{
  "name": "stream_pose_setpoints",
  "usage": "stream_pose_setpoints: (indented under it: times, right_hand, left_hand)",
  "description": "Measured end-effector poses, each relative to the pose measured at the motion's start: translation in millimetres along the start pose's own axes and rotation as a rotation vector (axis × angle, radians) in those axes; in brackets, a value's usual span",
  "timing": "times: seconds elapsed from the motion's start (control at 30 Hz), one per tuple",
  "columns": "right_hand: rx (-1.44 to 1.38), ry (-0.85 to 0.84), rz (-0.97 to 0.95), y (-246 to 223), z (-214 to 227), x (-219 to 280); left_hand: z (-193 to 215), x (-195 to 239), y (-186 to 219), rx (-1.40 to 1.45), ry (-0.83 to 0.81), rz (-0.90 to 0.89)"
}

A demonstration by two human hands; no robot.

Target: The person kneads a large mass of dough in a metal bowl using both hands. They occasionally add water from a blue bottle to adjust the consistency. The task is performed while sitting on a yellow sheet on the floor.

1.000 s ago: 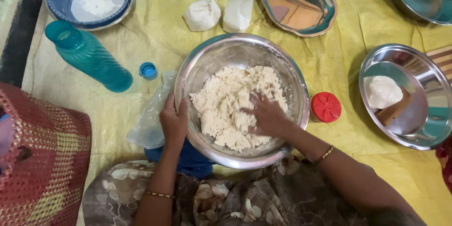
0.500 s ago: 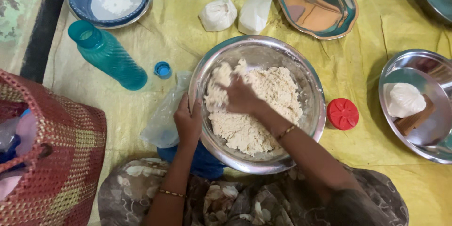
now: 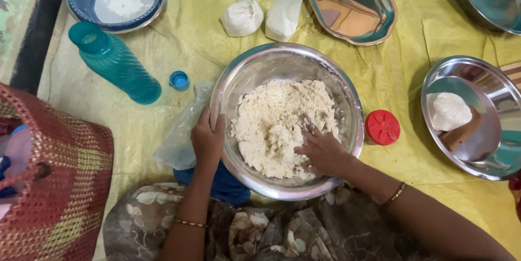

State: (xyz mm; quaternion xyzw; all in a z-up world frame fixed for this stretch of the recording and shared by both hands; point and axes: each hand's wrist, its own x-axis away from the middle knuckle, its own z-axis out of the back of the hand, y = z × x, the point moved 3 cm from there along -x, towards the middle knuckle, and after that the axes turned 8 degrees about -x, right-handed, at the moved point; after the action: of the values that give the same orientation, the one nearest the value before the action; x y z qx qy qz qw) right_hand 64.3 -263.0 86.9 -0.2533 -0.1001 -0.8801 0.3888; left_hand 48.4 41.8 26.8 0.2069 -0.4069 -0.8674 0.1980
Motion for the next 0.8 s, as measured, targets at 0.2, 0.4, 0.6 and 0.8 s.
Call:
stream_pose_setpoints:
  times: [0.2,0.4,0.6,0.8]
  right_hand:
    - [0.212,-0.019,0.099,-11,17,-61]
    - [0.216,0.178,0.021,-16,37,-113]
    - [-0.246,-0.002,-0.397,23,40,-176]
    - [-0.294,0.221,-0.264,23,40,-166]
  left_hand:
    - [-4,2,-7,0.01,-0.021,-0.012]
    - [-2,0,-5,0.051,-0.039,-0.012]
    - [5,1,2,0.136,-0.004,-0.038]
    - [-2,-1,3,0.15,0.031,0.026]
